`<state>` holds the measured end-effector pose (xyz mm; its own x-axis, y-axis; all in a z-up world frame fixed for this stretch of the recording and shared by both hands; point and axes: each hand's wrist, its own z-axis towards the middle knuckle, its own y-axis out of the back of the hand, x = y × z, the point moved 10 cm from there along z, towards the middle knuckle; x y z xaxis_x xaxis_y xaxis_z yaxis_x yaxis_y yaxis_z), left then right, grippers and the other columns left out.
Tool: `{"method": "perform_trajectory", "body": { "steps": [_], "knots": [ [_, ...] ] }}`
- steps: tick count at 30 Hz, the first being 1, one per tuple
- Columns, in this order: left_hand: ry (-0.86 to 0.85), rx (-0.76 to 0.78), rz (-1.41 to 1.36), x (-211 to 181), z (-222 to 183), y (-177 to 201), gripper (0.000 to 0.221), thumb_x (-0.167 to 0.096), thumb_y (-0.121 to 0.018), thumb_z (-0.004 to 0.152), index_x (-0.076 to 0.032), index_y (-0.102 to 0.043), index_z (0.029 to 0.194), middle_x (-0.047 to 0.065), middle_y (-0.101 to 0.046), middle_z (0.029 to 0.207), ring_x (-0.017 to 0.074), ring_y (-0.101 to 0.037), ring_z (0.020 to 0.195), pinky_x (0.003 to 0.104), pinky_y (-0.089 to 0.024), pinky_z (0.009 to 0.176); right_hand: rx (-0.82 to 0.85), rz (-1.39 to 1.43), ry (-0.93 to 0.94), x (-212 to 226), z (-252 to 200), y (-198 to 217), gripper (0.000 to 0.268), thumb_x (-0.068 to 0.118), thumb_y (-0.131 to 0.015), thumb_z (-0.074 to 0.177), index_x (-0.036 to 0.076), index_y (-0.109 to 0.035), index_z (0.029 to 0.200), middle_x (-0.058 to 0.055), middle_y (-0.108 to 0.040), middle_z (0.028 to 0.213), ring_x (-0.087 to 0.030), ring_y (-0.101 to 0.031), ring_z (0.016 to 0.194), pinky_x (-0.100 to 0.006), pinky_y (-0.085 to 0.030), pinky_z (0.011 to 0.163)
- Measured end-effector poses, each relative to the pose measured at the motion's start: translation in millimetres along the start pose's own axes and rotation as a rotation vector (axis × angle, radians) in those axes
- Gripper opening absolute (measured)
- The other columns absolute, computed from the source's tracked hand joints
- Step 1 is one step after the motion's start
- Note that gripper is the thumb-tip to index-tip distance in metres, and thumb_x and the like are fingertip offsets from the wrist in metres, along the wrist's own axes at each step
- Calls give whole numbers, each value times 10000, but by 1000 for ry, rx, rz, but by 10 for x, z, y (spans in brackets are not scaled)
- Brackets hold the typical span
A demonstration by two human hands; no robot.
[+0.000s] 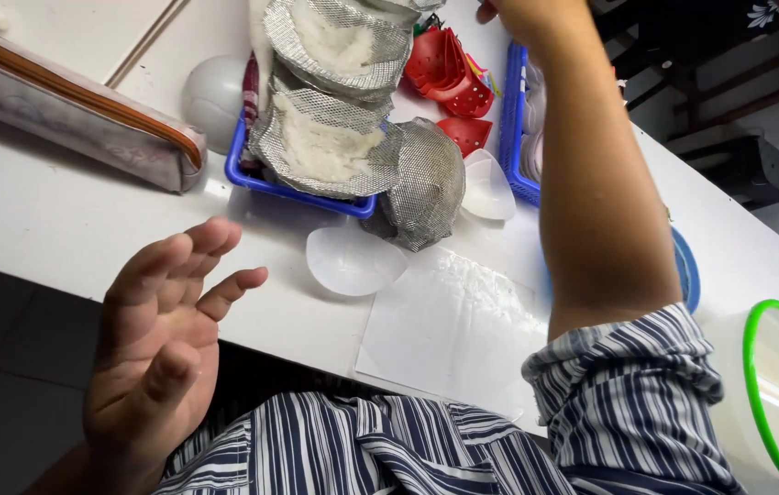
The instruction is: Cleaning and molding edible bird's nests using tweezers and plastic molds.
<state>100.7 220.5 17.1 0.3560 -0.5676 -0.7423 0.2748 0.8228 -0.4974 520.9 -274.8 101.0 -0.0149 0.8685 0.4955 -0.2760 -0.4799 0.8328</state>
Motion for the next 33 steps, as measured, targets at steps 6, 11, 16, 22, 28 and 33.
{"method": "perform_trajectory", "body": {
  "steps": [6, 11, 16, 22, 28, 33],
  "knots": [
    [12, -47, -34, -239, -186, 329, 534, -270, -618, 1037, -119, -393, 1496, 193, -527, 1500, 333, -577, 1398, 503, -545, 1176, 70, 198, 31, 563, -87, -711, 332, 105, -763, 861, 210, -473, 740, 41, -455, 732, -118, -445, 610, -313, -362, 534],
    [46, 12, 11, -300, -87, 306, 509, -211, -622, 1017, -81, -417, 1465, 160, -591, 1404, 295, -625, 1323, 457, -559, 1157, 133, 375, 54, 875, -201, -1123, 405, 49, -706, 879, 197, -388, 676, 39, -368, 652, -105, -367, 550, -303, -306, 502],
    [130, 78, 42, -144, 11, 20, 527, -219, -624, 1001, -56, -413, 1454, 157, -584, 1371, 285, -627, 1281, 427, -553, 1121, 155, 574, 32, 927, -899, -791, 486, -6, -648, 896, 185, -303, 613, 38, -281, 572, -91, -289, 490, -292, -249, 470],
    [576, 13, -321, 758, -2, -378, 689, -256, -646, 914, -127, -367, 1530, 121, -506, 1441, 278, -540, 1332, 465, -509, 1083, 426, 533, 116, 1490, -2616, 23, 150, -100, -488, 902, 39, -499, 846, 45, -227, 528, -60, -200, 450, -252, -207, 423],
    [758, 315, -445, 1247, -259, -1328, 1106, -369, -787, 826, -250, -37, 1630, 147, -264, 1605, 392, -480, 1384, 497, -554, 1034, 464, 208, 159, 1033, -3771, 167, 336, 23, -657, 979, 91, -530, 1282, -10, -567, 809, -94, -529, 670, -249, -435, 624],
    [903, 45, -543, 1780, -624, -1315, 793, 47, -503, 977, -313, -244, 1635, 111, -553, 1476, 188, -638, 1068, 257, -543, 803, 427, 1273, 48, 581, -4471, -120, 458, 114, -765, 923, 69, -438, 1240, -96, -533, 1042, -147, -523, 582, -241, -450, 456]
  ]
}}
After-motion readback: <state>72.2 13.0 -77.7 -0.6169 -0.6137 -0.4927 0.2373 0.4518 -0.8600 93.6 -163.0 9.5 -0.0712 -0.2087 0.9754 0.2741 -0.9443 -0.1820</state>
